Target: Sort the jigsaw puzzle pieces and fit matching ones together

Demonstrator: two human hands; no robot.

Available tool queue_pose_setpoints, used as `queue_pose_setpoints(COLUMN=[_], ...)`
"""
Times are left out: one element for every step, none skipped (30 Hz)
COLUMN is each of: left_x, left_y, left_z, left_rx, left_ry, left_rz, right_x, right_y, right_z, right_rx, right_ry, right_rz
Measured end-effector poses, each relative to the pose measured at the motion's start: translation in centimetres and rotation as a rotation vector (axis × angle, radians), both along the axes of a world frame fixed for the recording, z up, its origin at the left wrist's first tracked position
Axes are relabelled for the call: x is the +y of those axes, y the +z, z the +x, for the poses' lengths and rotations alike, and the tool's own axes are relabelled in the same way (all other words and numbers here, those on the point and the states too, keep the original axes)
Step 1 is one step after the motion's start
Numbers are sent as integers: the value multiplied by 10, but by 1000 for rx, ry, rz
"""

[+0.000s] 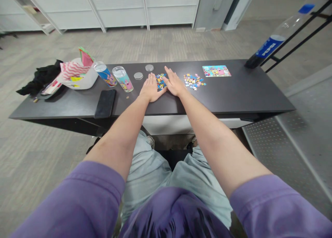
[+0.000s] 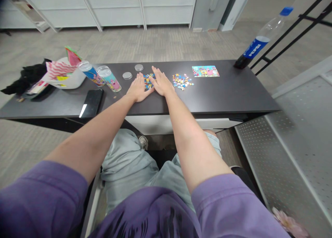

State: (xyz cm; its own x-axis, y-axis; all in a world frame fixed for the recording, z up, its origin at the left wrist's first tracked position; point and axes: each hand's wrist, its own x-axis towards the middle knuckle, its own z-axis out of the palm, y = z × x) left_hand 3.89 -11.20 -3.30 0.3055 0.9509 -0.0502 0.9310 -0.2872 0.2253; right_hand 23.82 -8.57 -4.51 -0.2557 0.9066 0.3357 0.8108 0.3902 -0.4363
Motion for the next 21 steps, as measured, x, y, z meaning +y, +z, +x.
queue_pose_setpoints(left_x=[-3,-6,-9,-12,-15,-18,-22,-25,-28,-32,-35,-39,-43,-48,-52,-57,-63,-68,-72,-77,-80], left_y=[2,3,4,5,6,6,5,4,3,2,1,-1,-1,-2,-2,-2,-1,-1,-1,-1,-2], left_z=[0,0,0,-1,-2,-3,-4,-6,-9,-11,-14,-16,-19,-21,-24,-26,-29,-31,-33,-35,-36], left_rx=[-4,-7,-9,-10,-11,-12,-13,-14,-17,-20,-22,-22,-20,-17,-12,-7,-2,2,5,8,10], left_ry=[7,15,25,35,45,52,56,57,55,50,43,36,30,22,10,-10,-40,-77,-119,-157,-186], left_rz=[-1,-2,-4,-6,-7,-6,-4,-2,2,8,13,16,19,21,23,24,26,29,31,33,36], right_x=[-3,-6,-10,-13,-18,-22,-27,-33,-39,-46,-53,-60,-66,-73,-79,-84,-88,-91,-94,-96,-97], right_y=[1,2,3,3,3,3,2,1,0,-1,-2,-3,-4,-4,-4,-3,-3,-2,-1,1,2], right_z=[1,2,3,3,4,5,6,7,8,9,11,12,14,15,16,17,17,17,17,17,16], right_rx=[13,22,27,28,24,15,3,-12,-28,-46,-64,-81,-99,-116,-135,-153,-170,-186,-201,-213,-222], right_ry=[-13,-26,-37,-47,-52,-54,-54,-53,-52,-51,-51,-50,-47,-42,-34,-23,-12,-4,3,5,4], right_rz=[9,16,21,24,27,28,28,25,23,20,18,17,16,14,11,8,4,1,-2,-4,-6])
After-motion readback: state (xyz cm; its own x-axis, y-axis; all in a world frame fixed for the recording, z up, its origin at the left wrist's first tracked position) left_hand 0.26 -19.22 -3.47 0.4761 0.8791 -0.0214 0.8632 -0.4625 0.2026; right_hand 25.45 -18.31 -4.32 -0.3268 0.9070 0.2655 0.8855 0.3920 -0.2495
